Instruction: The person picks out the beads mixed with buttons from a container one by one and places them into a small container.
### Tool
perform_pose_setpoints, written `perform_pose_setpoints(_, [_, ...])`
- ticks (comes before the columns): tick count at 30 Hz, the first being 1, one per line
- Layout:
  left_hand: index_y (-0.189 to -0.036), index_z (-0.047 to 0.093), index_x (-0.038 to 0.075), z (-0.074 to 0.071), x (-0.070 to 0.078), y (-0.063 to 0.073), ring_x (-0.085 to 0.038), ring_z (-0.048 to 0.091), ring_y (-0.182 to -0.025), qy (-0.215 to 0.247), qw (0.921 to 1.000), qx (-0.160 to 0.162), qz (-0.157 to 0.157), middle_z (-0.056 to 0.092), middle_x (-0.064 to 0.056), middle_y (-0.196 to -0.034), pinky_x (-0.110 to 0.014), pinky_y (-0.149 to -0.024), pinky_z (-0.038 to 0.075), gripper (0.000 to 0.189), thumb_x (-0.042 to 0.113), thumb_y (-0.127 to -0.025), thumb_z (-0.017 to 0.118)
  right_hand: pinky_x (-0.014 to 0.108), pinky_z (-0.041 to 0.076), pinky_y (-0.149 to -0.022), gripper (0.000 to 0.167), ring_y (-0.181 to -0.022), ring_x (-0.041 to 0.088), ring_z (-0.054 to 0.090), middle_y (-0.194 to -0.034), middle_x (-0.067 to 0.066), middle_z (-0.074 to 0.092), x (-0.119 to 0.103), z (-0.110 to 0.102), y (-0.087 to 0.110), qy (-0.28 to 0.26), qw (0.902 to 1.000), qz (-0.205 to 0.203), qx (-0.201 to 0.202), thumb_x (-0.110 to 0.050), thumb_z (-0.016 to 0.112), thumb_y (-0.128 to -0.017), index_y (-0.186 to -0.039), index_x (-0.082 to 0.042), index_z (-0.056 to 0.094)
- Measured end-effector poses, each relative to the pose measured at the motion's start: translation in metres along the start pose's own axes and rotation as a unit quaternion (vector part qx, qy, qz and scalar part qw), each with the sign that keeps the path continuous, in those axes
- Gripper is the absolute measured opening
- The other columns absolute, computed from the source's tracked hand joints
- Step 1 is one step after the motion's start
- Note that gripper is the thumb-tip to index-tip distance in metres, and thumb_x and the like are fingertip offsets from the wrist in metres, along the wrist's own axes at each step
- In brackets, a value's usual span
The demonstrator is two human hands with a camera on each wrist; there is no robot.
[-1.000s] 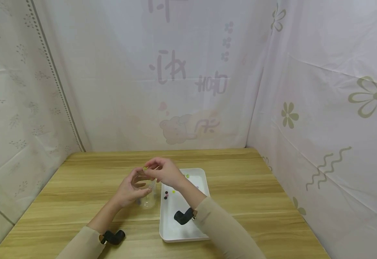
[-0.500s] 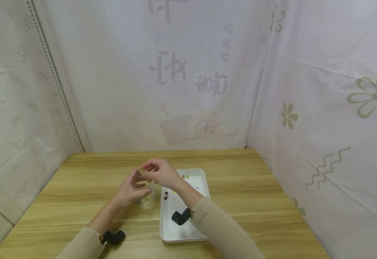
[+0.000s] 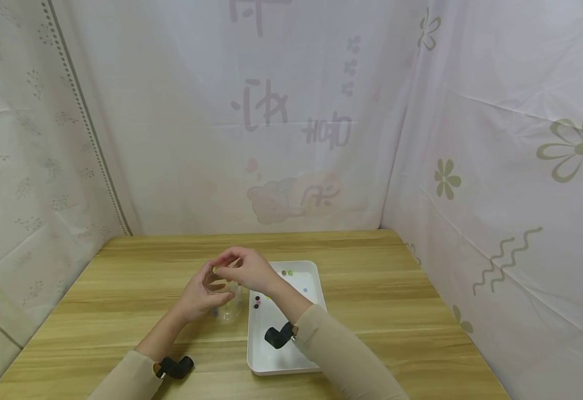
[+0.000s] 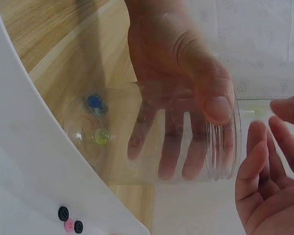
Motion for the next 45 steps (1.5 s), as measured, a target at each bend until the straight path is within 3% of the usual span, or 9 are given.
perform_pose_setpoints(4, [-0.155, 0.045, 0.014, 0.0, 0.001, -0.001, -0.04, 0.057, -0.146, -0.002, 1.0, 0.0, 0.005, 0.058, -0.012, -0.155, -0.065, -0.121, 0.048, 0.076, 0.018, -0.092, 0.088, 0.032, 0.056, -0.072, 0.042, -0.091, 0.016, 0.066, -0.138, -0.001, 0.069, 0.001, -0.007, 0.0, -0.007, 0.9999, 0.001, 0.01, -0.038, 0.078, -0.101, -0.139, -0.021, 0.071])
perform_pose_setpoints(8, [-0.153, 0.046, 0.017, 0.0, 0.002, -0.001, -0.04, 0.058, -0.144, 0.006, 0.9999, 0.001, 0.009, 0.063, -0.015, -0.15, -0.066, -0.121, 0.047, 0.074, 0.016, -0.092, 0.089, 0.028, 0.053, -0.068, 0.046, -0.092, 0.021, 0.064, -0.145, 0.0, 0.066, 0.003, -0.02, 0.001, -0.038, 0.9989, -0.009, 0.025, -0.037, 0.078, -0.101, -0.144, -0.024, 0.067])
perform_pose_setpoints(14, [-0.155, 0.044, 0.008, 0.0, 0.004, -0.003, -0.042, 0.058, -0.143, 0.019, 0.9997, 0.0, 0.016, 0.062, -0.021, -0.15, -0.067, -0.12, 0.048, 0.078, 0.012, -0.091, 0.089, 0.024, 0.054, -0.065, 0.044, -0.094, 0.031, 0.068, -0.141, 0.007, 0.066, 0.009, -0.045, 0.003, -0.063, 0.9962, -0.021, 0.056, -0.029, 0.077, -0.103, -0.146, -0.023, 0.066])
perform_pose_setpoints(23, [-0.155, 0.044, 0.009, -0.001, 0.002, -0.003, -0.041, 0.057, -0.144, 0.021, 0.9998, 0.002, 0.007, 0.063, -0.019, -0.151, -0.067, -0.121, 0.047, 0.079, 0.011, -0.09, 0.089, 0.026, 0.055, -0.067, 0.044, -0.089, 0.021, 0.069, -0.143, 0.017, 0.067, 0.032, -0.076, 0.014, -0.044, 0.9939, 0.005, 0.101, -0.03, 0.075, -0.105, -0.147, -0.02, 0.066])
perform_pose_setpoints(34, [-0.156, 0.043, 0.002, -0.002, 0.002, -0.001, -0.044, 0.059, -0.141, 0.008, 0.9997, 0.002, 0.025, 0.064, -0.022, -0.148, -0.069, -0.118, 0.049, 0.08, 0.01, -0.09, 0.089, 0.04, 0.063, -0.072, 0.039, -0.093, 0.036, 0.071, -0.133, 0.007, 0.071, 0.058, -0.094, 0.019, -0.028, 0.9917, 0.026, 0.123, -0.033, 0.075, -0.106, -0.143, -0.021, 0.07])
perform_pose_setpoints(40, [-0.155, 0.045, 0.004, -0.002, 0.001, -0.001, -0.043, 0.06, -0.14, 0.01, 0.9997, 0.002, 0.023, 0.064, -0.022, -0.147, -0.068, -0.118, 0.05, 0.079, 0.01, -0.09, 0.089, 0.028, 0.059, -0.069, 0.045, -0.087, 0.025, 0.07, -0.135, 0.009, 0.071, 0.073, -0.099, 0.022, -0.034, 0.9904, 0.04, 0.128, -0.03, 0.075, -0.106, -0.146, -0.013, 0.066])
perform_pose_setpoints(45, [-0.155, 0.045, 0.004, -0.002, 0.001, 0.0, -0.045, 0.059, -0.141, 0.006, 0.9997, 0.003, 0.025, 0.064, -0.023, -0.147, -0.069, -0.118, 0.049, 0.078, 0.011, -0.091, 0.088, 0.025, 0.057, -0.069, 0.046, -0.089, 0.026, 0.07, -0.136, 0.013, 0.07, 0.08, -0.102, 0.023, -0.03, 0.9894, 0.051, 0.133, -0.027, 0.073, -0.107, -0.148, -0.008, 0.064])
Point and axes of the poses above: each hand's wrist, its own y-axis away from the middle knuckle, its own z-axis out of the palm, x = y × z, the point moved 10 cm from there along -y, towards the middle knuckle
